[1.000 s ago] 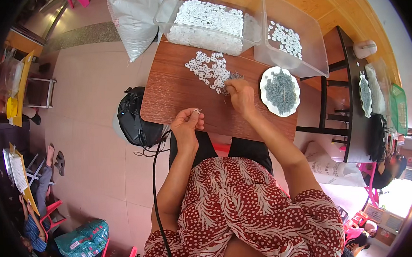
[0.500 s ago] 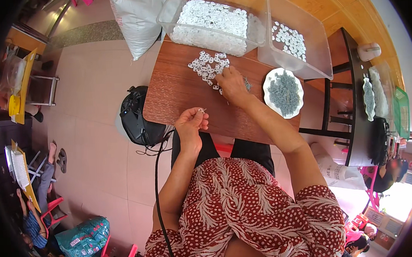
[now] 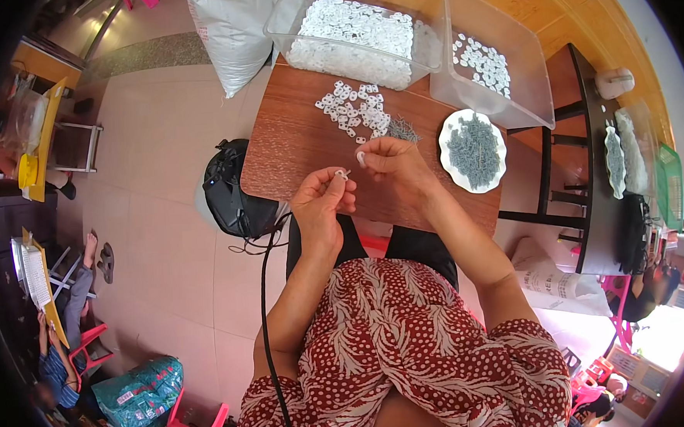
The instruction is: Manually inserting small metal pins into plastic connector housings at a workstation.
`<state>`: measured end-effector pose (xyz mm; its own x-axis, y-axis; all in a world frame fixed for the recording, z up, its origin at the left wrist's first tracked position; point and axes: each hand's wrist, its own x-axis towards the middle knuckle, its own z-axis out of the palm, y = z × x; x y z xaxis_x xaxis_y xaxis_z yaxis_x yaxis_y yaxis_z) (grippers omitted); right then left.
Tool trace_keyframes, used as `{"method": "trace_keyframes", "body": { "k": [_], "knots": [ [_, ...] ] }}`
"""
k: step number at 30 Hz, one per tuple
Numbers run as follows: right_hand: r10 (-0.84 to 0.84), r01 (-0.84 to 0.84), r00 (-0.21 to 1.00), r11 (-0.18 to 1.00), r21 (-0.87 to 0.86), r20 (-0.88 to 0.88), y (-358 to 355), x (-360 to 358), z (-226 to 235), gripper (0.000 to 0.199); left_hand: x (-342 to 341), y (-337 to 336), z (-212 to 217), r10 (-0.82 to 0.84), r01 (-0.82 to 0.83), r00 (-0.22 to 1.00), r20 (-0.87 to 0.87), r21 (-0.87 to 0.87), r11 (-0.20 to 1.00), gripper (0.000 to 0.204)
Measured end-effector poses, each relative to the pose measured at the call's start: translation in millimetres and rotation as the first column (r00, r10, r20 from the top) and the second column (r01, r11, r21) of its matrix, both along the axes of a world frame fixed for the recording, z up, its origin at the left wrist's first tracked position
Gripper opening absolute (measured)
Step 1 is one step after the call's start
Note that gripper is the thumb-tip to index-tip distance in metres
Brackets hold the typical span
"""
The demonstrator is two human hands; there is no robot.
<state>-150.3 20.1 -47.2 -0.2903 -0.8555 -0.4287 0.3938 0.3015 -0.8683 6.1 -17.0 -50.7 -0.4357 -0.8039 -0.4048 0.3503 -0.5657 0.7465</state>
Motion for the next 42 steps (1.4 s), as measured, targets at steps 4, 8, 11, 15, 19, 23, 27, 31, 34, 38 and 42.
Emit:
{"method": "trace_keyframes", "body": {
  "k": [4,8,11,15,19,23,27,31,34,38,42],
  "knots": [
    [0.012,-0.012,0.964,1.0,-0.004,0.264,8,6,9,0.009,1,5,9,0.017,-0.017,1.0,0.01,-0.049,0.999,0.01],
    [0.017,-0.021,0.952,1.0,0.01,0.305,12,13,11,0.01,5,10,12,0.014,-0.014,1.0,-0.009,-0.088,0.996,0.01],
    [0.027,-0.019,0.965,0.999,-0.033,0.261,14,17,12,0.009,6,12,15,0.025,-0.022,0.999,0.022,-0.133,0.991,0.01],
    [0.003,0.003,0.993,0.999,-0.054,0.116,15,23,20,0.011,8,14,13,0.051,-0.039,0.997,0.065,-0.169,0.985,0.01],
    [-0.025,0.027,1.0,0.994,-0.104,0.018,16,27,19,0.011,9,15,14,0.053,-0.037,0.995,0.084,-0.182,0.983,0.01],
    [-0.023,0.023,1.0,0.989,-0.148,0.0,15,29,11,0.011,9,15,14,0.057,-0.042,0.995,0.083,-0.173,0.984,0.009],
    [-0.022,0.014,0.999,0.987,-0.163,-0.049,15,31,6,0.011,10,14,13,0.064,-0.045,0.993,0.103,-0.177,0.983,0.009],
    [-0.045,0.028,0.996,0.98,-0.199,-0.083,14,36,9,0.01,9,16,14,0.084,-0.056,0.989,0.123,-0.214,0.975,0.008],
    [-0.079,0.009,0.956,0.97,-0.242,-0.282,14,40,5,0.009,8,17,10,0.08,-0.049,0.99,0.115,-0.25,0.967,0.007],
    [-0.165,0.026,0.848,0.962,-0.272,-0.504,16,49,6,0.01,6,17,9,0.09,-0.053,0.987,0.137,-0.252,0.966,0.007],
    [-0.173,0.003,0.793,0.96,-0.279,-0.585,19,54,14,0.013,5,18,8,0.08,-0.045,0.988,0.129,-0.254,0.966,0.007]
  ]
}}
